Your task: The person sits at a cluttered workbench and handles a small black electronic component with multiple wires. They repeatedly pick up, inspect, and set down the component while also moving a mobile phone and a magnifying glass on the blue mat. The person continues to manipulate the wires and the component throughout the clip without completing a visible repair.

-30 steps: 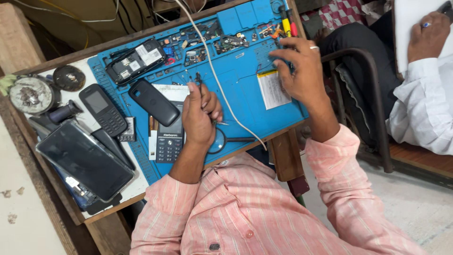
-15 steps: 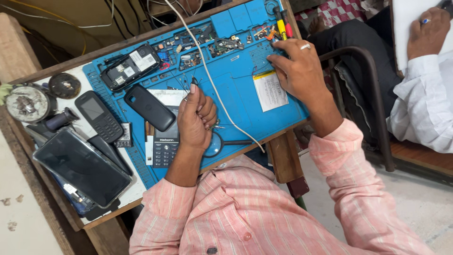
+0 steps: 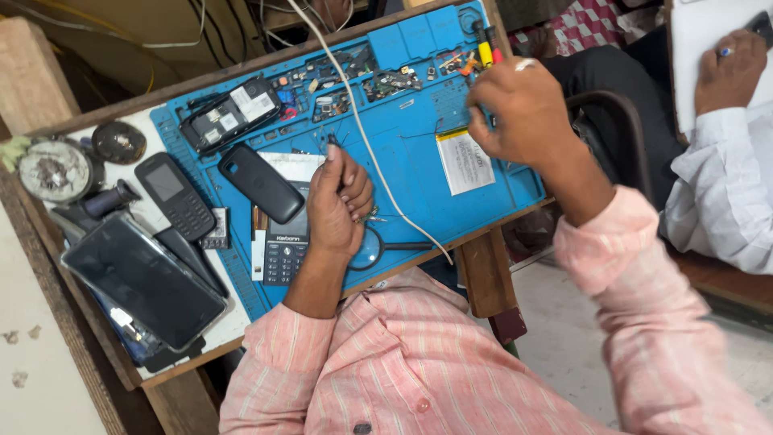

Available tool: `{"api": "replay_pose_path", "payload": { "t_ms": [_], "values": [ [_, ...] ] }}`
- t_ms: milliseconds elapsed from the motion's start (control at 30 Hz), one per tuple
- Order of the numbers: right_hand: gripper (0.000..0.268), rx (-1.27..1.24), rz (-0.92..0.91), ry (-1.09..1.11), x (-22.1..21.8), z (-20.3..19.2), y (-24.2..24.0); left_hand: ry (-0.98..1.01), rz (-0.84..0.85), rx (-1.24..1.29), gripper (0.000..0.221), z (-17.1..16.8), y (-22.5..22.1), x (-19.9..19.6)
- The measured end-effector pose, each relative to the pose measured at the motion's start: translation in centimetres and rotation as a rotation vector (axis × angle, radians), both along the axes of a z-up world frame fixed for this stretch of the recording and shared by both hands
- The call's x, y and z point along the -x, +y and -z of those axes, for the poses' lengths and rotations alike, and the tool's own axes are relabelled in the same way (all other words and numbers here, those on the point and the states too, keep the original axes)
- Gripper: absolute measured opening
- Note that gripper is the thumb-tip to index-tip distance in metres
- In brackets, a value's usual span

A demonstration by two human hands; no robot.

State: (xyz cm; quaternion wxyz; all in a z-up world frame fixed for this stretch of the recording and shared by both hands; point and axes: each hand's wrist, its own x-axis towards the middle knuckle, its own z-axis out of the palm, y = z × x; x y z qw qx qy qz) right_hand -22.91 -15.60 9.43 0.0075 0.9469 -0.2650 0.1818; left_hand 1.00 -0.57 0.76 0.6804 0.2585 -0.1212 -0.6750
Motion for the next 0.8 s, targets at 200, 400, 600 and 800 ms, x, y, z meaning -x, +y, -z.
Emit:
{"api": "replay_pose_path", "payload": {
  "t_ms": [200,400,600,800],
  "values": [
    [0.008,-0.820,0.211,-0.649,-5.8,3.1,6.7,-0.152,-0.001,0.014,0.026,-0.1,-0.1,0.9],
    [0.015,-0.918,0.189,-0.671,-9.2,5.1,10.6,-0.341,-0.071,-0.066,0.033,0.0,-0.3,1.5],
    [0.015,-0.642,0.289,-0.627,-5.0,4.0,8.3,-0.165,-0.147,0.011,0.044,1.0,0.3,0.7],
    [0.015,-0.184,0.255,-0.284,-2.9,3.1,6.3,-0.130,-0.186,-0.007,0.043,0.6,0.5,0.8]
  ]
}}
